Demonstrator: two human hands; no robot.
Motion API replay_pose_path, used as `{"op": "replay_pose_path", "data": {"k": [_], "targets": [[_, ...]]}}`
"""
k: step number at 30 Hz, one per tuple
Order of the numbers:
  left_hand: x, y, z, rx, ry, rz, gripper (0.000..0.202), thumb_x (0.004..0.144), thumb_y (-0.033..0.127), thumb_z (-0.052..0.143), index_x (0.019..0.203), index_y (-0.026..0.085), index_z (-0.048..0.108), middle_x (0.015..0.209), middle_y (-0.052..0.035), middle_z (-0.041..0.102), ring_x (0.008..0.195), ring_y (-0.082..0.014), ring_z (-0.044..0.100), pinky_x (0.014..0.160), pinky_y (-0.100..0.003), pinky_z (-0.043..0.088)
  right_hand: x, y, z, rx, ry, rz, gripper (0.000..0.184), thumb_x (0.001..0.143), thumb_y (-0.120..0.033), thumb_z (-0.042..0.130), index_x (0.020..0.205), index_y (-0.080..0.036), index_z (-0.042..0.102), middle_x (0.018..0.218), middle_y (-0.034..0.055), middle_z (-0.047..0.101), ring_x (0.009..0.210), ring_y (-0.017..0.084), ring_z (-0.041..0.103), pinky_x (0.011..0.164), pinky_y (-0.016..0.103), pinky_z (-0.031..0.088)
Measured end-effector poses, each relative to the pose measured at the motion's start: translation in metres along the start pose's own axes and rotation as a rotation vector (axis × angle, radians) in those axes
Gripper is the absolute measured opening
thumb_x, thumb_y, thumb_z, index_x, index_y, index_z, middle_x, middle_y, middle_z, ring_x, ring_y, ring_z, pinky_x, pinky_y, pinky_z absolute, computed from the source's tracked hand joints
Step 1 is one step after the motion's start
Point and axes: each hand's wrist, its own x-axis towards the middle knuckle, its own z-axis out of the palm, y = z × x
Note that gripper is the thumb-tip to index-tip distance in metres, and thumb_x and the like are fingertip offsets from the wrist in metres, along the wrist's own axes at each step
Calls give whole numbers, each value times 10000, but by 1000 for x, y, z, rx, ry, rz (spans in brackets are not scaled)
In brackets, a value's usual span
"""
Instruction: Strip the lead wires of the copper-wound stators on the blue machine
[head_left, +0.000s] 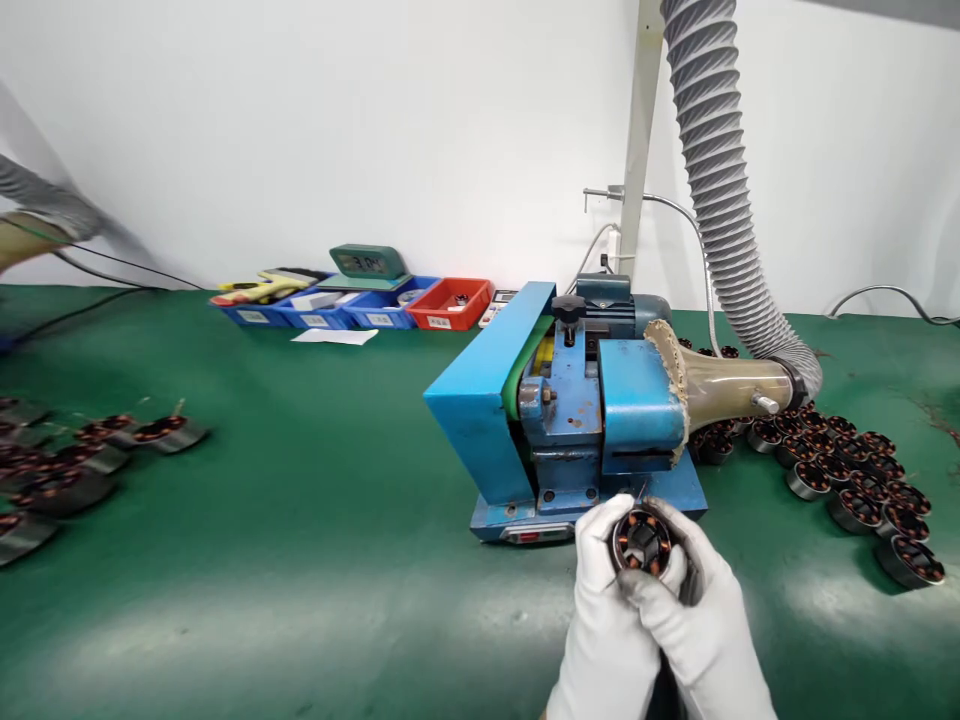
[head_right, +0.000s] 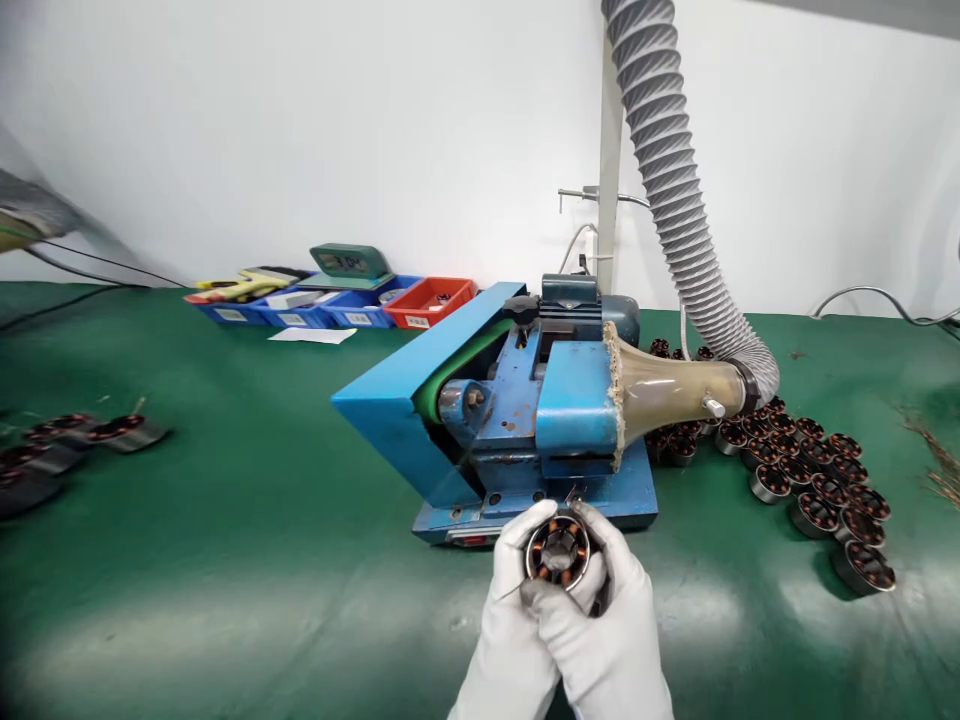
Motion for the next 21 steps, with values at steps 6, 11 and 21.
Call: {"op": "replay_pose_path", "data": {"k": [6, 11, 21], "targets": [[11, -3, 15, -265, 60, -273, 428, 756, 325, 685, 1134, 235, 506, 1060, -81, 602, 849, -202, 665, 773, -363, 558, 13, 4, 11, -161, 106, -18, 353, 588, -221, 778, 936, -187, 725, 900, 86, 783, 829, 267, 735, 741, 332, 600], [9, -7, 8, -18, 105, 2, 438, 709, 287, 720, 1108, 246, 544, 1074, -73, 574, 994, -232, 608, 891, -387, 509, 20, -7, -5, -84, -56, -2, 354, 561, -288, 828, 895, -196, 754, 843, 84, 781, 770, 268, 726, 692, 331, 597], [-6, 27, -12, 84, -180, 178, 378, 706, 157, 619, 1026, 348, 555, 862, -26, 508, 705, -209, 581, 598, -359, 525, 30, -50, -22, 431, -147, 305, 262, 576, -369, 840, 533, -196, 647, 495, -39, 542, 423, 93, 452, 406, 209, 410]]}}
